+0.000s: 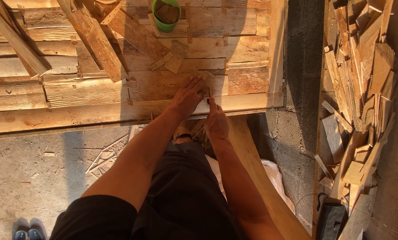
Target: The recorder uses a utility knife to cut and remove small sections of a wooden panel and fits in wood pieces to patch the holes.
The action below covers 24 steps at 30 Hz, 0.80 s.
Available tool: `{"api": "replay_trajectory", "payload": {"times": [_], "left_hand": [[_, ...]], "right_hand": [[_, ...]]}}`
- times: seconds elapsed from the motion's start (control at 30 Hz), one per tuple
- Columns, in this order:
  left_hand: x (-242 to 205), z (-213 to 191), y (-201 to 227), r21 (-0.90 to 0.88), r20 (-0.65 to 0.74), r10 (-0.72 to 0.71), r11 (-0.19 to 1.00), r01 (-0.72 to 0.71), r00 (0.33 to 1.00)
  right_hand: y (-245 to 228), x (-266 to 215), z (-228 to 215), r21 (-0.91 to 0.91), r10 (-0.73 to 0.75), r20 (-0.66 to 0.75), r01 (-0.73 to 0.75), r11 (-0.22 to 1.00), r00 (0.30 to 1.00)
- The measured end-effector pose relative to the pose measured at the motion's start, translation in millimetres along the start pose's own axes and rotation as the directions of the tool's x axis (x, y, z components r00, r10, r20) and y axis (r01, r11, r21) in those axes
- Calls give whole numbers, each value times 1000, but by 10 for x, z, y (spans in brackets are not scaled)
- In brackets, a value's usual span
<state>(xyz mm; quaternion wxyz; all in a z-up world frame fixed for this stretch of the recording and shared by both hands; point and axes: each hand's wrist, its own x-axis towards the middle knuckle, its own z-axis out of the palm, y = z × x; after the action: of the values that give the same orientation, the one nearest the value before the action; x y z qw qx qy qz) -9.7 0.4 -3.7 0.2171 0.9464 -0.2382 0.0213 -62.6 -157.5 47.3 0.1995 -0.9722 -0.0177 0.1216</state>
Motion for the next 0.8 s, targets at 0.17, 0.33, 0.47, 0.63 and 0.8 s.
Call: {"api": "replay_trajectory", "payload": {"times": [0.17, 0.33, 0.47, 0.63, 0.8], "left_hand": [[10, 11, 20, -16, -7, -27, 1000, 27, 1000], [10, 25, 26, -14, -23, -17, 1000, 17, 1000], [37, 16, 49, -2, 4, -40, 999, 40, 999], [27, 162, 36, 10, 6, -40, 999, 40, 999], [96, 24, 50, 74, 77, -40, 997, 34, 996]], "right_hand": [[-49, -108, -82, 0, -5, 16, 5, 1000, 1000], [67, -173, 16, 1, -32, -22, 32, 999, 999], [-2, -248, -71, -2, 3, 25, -3, 1000, 1000], [8, -306, -128, 11, 6, 27, -7, 1000, 1000], [72, -282, -289, 81, -41, 24, 39, 996, 999]]}}
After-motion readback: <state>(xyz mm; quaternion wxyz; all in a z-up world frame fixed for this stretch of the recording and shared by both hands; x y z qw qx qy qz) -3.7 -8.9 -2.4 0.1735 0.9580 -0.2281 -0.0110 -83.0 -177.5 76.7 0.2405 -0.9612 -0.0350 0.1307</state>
